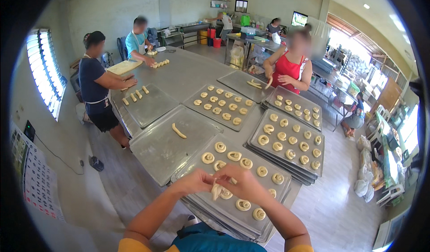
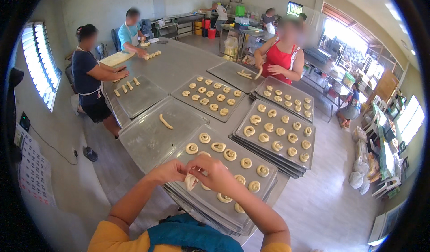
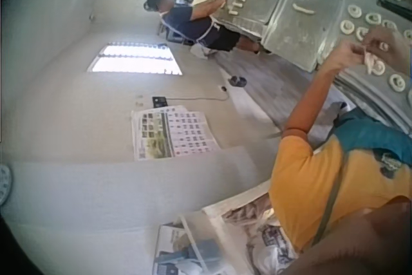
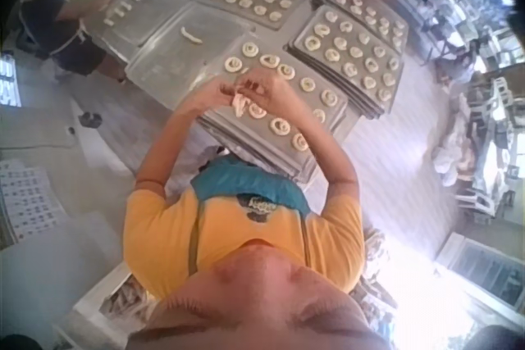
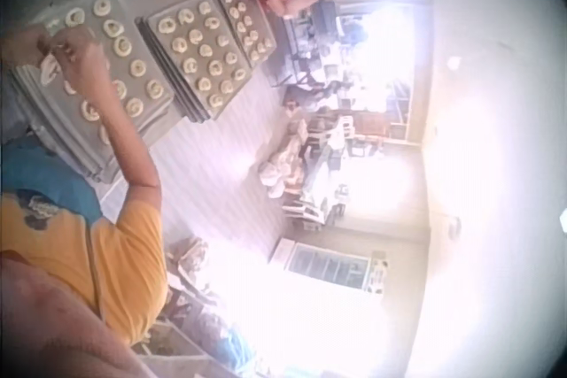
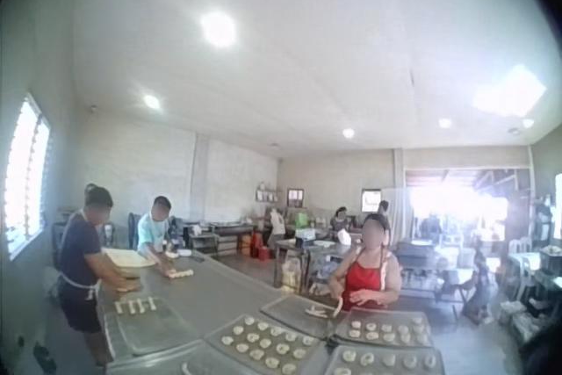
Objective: The person shapes dough into spiral pastries by rolling and coiling small pieces, then places them on metal baking trays. The person also rolls dough into cylindrical shapes and arranges them on trays. Other workers are visible performing similar tasks at the same table.
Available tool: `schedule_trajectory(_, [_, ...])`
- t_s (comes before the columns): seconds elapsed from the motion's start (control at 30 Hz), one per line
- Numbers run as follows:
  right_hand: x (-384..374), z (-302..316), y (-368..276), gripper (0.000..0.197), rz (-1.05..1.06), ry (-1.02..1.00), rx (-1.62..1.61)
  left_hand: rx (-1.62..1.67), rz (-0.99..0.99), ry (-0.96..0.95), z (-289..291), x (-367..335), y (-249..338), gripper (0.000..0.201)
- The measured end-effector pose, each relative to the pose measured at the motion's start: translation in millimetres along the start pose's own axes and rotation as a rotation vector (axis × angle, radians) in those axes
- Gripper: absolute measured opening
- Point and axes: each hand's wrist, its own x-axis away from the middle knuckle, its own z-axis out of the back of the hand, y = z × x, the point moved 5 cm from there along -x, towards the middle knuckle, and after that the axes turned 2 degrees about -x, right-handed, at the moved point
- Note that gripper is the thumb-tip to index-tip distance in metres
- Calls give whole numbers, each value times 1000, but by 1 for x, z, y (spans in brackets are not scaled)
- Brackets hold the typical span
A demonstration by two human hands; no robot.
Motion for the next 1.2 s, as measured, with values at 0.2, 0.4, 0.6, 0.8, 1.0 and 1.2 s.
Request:
schedule_trajectory(0.2, [20,-12,3,36,187,-46,67,193,24,-117,-4,-8,-16,21])
schedule_trajectory(0.4, [8,-22,55,37,26,-101,63,640,118,-105,-3,-19,-67,46])
schedule_trajectory(0.6, [-4,-51,165,33,-529,-125,131,894,43,277,17,-8,-135,51])
schedule_trajectory(0.8, [-57,-84,214,34,-544,-70,-120,177,-126,755,91,-10,-153,27])
schedule_trajectory(1.0, [-85,-114,251,37,-635,-143,64,-603,-176,863,116,-13,-133,22])
schedule_trajectory(1.2, [-72,-100,245,45,-463,-47,265,-1059,-388,628,70,-17,-116,39])
